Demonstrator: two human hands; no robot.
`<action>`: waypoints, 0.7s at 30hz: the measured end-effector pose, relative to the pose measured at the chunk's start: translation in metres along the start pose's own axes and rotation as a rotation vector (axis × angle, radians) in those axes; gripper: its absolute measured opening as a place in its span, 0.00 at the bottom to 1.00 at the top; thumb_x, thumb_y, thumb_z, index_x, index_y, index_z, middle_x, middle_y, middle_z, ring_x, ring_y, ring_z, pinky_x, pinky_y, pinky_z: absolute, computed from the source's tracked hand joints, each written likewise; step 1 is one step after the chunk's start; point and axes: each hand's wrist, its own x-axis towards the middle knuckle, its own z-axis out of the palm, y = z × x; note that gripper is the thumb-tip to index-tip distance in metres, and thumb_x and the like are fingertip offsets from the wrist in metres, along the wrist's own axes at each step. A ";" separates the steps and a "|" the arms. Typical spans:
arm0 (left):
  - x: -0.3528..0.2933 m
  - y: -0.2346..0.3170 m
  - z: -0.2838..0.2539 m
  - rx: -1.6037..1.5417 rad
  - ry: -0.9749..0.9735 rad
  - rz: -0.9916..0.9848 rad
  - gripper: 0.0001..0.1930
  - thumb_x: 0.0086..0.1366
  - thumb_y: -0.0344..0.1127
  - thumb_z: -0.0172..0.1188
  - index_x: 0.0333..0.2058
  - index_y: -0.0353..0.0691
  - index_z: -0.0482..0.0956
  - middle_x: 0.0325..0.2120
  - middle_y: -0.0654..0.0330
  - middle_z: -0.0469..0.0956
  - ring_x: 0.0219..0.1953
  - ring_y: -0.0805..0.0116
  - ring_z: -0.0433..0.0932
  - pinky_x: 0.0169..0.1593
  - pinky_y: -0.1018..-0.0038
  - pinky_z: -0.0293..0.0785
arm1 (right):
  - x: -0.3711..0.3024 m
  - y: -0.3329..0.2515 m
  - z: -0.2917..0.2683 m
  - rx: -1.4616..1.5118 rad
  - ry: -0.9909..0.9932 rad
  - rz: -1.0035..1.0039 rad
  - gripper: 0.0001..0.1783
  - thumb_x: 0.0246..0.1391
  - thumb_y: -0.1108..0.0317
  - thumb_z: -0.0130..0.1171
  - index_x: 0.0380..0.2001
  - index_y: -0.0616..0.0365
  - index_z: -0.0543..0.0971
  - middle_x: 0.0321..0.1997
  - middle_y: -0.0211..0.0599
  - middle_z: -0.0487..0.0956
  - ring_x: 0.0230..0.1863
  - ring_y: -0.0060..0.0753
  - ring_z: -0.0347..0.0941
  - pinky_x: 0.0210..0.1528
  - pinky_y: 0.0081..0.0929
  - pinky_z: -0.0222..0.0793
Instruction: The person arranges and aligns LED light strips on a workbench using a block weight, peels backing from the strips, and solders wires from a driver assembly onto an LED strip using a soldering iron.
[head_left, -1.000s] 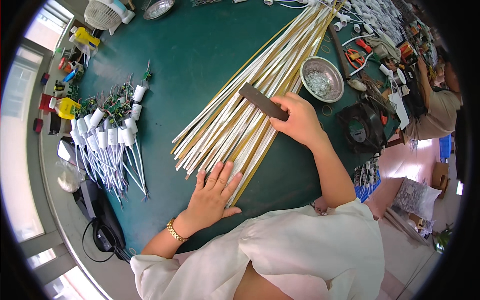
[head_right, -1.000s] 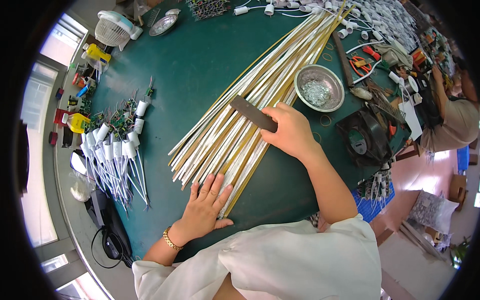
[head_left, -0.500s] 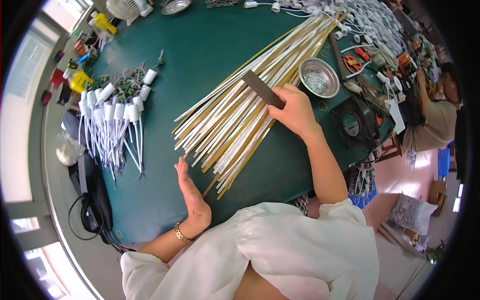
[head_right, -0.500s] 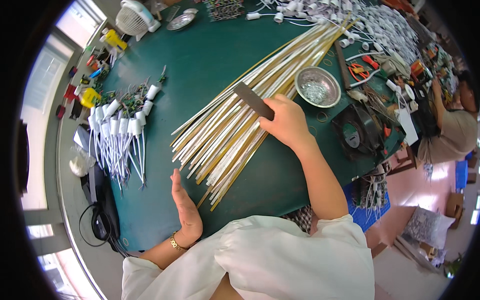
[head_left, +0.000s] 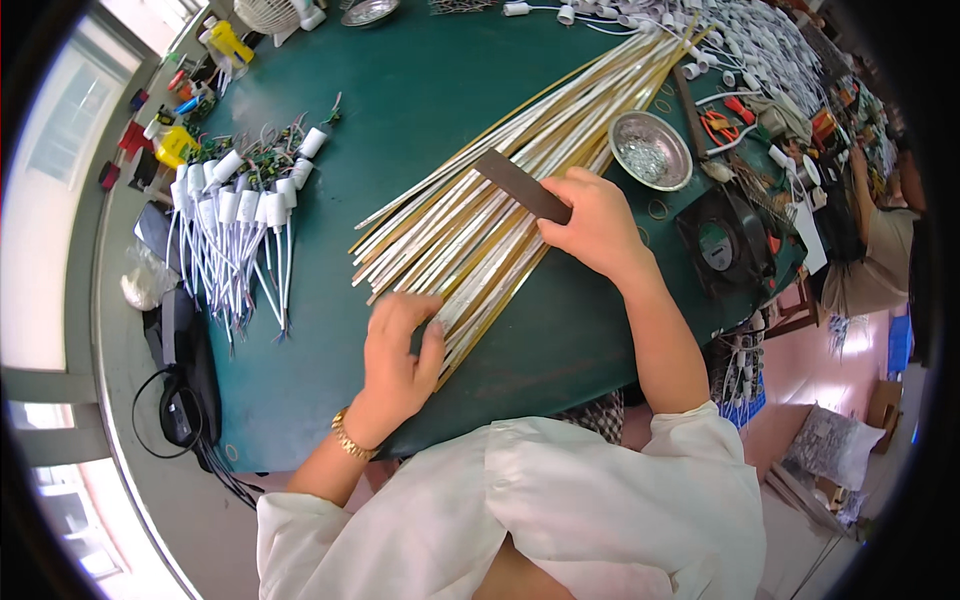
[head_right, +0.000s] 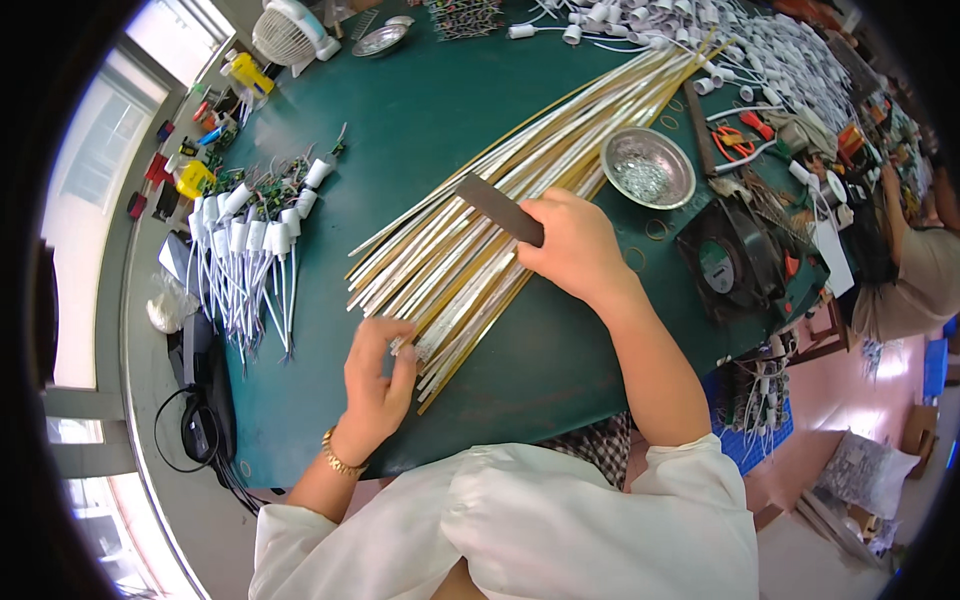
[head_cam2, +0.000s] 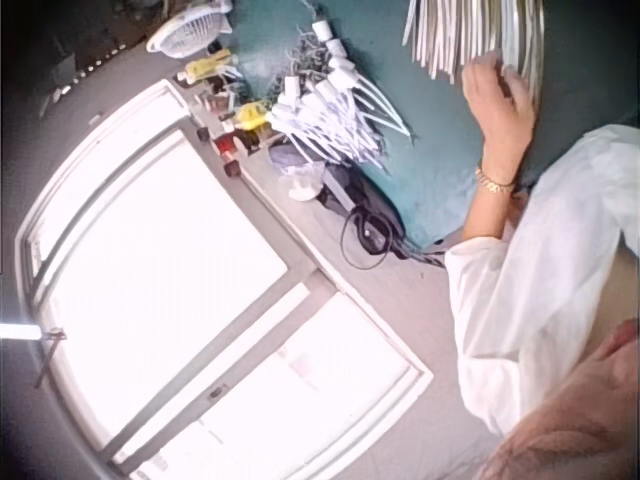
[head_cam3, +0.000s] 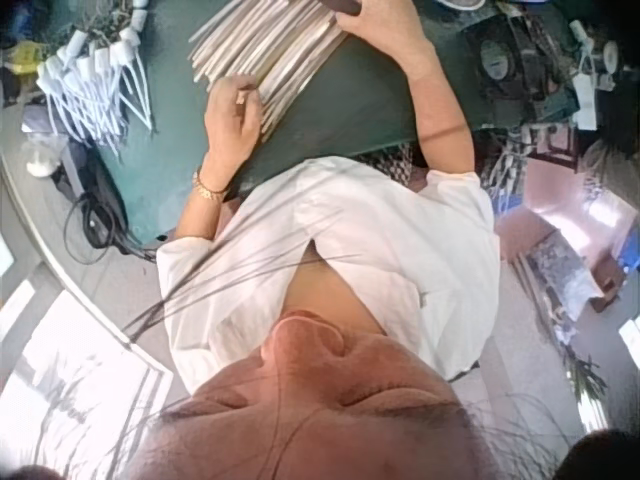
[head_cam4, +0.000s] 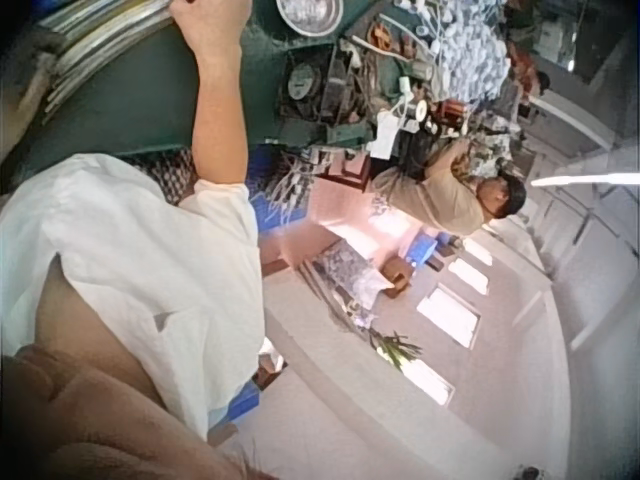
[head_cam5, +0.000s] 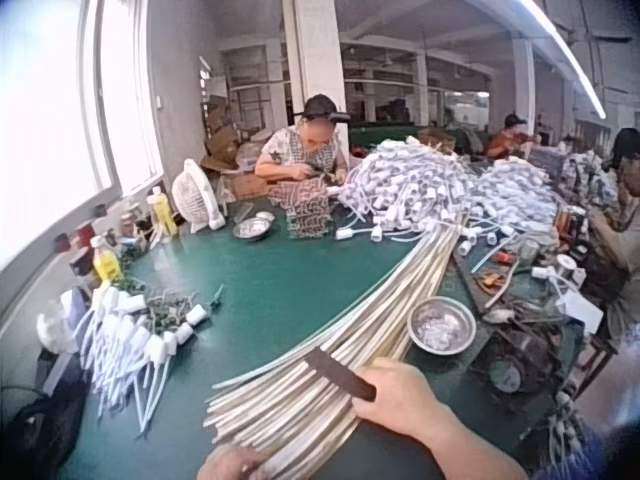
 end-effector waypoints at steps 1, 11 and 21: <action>0.001 0.012 0.004 -0.003 0.036 -0.036 0.08 0.59 0.21 0.61 0.38 0.35 0.79 0.35 0.52 0.78 0.37 0.56 0.78 0.41 0.67 0.75 | 0.000 0.001 0.001 0.019 0.004 -0.011 0.18 0.42 0.67 0.65 0.40 0.59 0.84 0.32 0.41 0.76 0.36 0.47 0.76 0.39 0.41 0.72; -0.015 0.002 0.034 0.601 -0.284 0.070 0.40 0.63 0.49 0.62 0.68 0.34 0.60 0.71 0.45 0.52 0.75 0.41 0.47 0.68 0.37 0.47 | -0.004 -0.013 -0.001 0.004 0.050 -0.071 0.18 0.43 0.68 0.65 0.41 0.62 0.83 0.32 0.42 0.76 0.36 0.48 0.77 0.39 0.41 0.73; -0.019 -0.008 0.034 0.679 -0.279 0.128 0.63 0.54 0.82 0.47 0.68 0.24 0.57 0.72 0.40 0.52 0.75 0.40 0.47 0.70 0.36 0.32 | 0.025 -0.056 0.030 -0.014 -0.040 -0.268 0.17 0.44 0.69 0.65 0.41 0.59 0.83 0.33 0.39 0.76 0.37 0.44 0.77 0.39 0.38 0.73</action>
